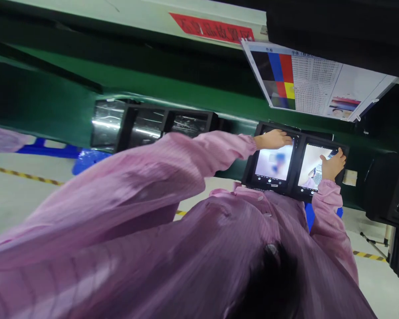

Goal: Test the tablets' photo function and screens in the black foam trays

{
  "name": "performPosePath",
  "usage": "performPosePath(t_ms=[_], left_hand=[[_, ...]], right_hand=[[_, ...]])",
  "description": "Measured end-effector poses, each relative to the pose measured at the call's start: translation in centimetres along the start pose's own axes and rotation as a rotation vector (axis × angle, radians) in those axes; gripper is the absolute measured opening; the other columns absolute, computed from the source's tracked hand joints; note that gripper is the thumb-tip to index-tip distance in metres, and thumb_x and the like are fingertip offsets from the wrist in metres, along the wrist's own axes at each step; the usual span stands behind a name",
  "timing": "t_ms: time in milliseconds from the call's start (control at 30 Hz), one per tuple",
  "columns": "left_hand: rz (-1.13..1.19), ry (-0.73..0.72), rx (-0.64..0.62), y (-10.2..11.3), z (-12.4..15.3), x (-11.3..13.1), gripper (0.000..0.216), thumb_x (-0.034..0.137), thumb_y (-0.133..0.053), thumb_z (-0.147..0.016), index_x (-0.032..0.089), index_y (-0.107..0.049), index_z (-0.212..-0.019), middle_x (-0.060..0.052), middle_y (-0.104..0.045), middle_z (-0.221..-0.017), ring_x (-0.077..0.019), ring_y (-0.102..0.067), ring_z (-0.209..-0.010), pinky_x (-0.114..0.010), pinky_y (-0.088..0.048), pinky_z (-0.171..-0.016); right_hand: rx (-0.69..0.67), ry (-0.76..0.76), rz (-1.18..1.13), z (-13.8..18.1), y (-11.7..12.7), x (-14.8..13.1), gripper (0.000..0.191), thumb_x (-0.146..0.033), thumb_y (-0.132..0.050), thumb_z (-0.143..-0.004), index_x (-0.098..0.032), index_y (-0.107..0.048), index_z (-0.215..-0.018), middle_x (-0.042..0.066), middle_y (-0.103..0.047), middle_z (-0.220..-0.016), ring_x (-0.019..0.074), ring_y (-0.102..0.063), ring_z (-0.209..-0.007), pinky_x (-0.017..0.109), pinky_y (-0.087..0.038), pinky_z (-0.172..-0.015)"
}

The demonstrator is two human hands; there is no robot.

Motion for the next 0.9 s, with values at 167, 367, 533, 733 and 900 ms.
performPosePath(t_ms=[167,367,533,733,900], left_hand=[[0.174,0.169,-0.072,-3.0,10.1,0.8,0.041,0.018,-0.045,-0.102,0.018,-0.076,-0.128,-0.010,-0.069,-0.148,-0.0243,-0.063,-0.117,-0.041,-0.049,-0.106],[0.217,0.379,0.033,-4.5,13.3,3.1,0.057,0.008,-0.048,-0.093,0.021,-0.069,-0.144,-0.016,-0.040,-0.173,-0.0374,-0.049,-0.147,-0.058,-0.046,-0.116],[0.243,0.476,0.213,-2.9,12.2,3.0,0.054,0.014,-0.050,-0.099,0.026,-0.066,-0.148,-0.016,-0.031,-0.178,-0.0407,-0.039,-0.156,-0.067,-0.038,-0.121],[0.260,0.383,0.165,-3.2,10.9,5.3,0.052,0.010,-0.053,-0.096,0.027,-0.071,-0.143,-0.016,-0.034,-0.177,-0.0415,-0.041,-0.155,-0.065,-0.041,-0.120],[0.246,0.365,0.169,-3.3,10.8,6.4,0.052,0.009,-0.055,-0.094,0.029,-0.075,-0.138,-0.015,-0.040,-0.173,-0.0409,-0.045,-0.152,-0.063,-0.043,-0.118]], right_hand=[[0.033,-0.050,0.037,0.1,-0.1,-0.6,0.079,-0.045,-0.080,-0.084,-0.018,-0.050,-0.151,0.029,-0.054,-0.144,0.0497,-0.050,-0.135,0.070,-0.038,-0.113],[-0.052,0.039,-0.038,0.7,1.2,-0.1,0.099,-0.038,-0.079,-0.083,-0.013,-0.030,-0.165,0.028,-0.052,-0.154,0.0434,-0.050,-0.145,0.060,-0.036,-0.123],[-0.203,0.209,-0.095,1.6,1.0,0.6,0.128,-0.047,-0.087,-0.072,-0.010,-0.013,-0.171,0.030,-0.036,-0.168,0.0402,-0.036,-0.158,0.056,-0.031,-0.129],[-0.270,0.301,-0.032,1.1,1.0,1.3,0.137,-0.045,-0.091,-0.067,-0.009,-0.011,-0.172,0.032,-0.028,-0.172,0.0413,-0.030,-0.162,0.060,-0.027,-0.131],[-0.475,0.360,-0.247,0.4,1.6,2.9,0.130,-0.058,-0.082,-0.075,-0.016,-0.009,-0.174,0.024,-0.020,-0.180,0.0340,-0.032,-0.165,0.057,-0.032,-0.132]])
Point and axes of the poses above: each hand's wrist, its own z-axis away from the middle knuckle, its own y-axis out of the back of the hand, x = y × z, the point moved 9 cm from there along -z, towards the middle knuckle
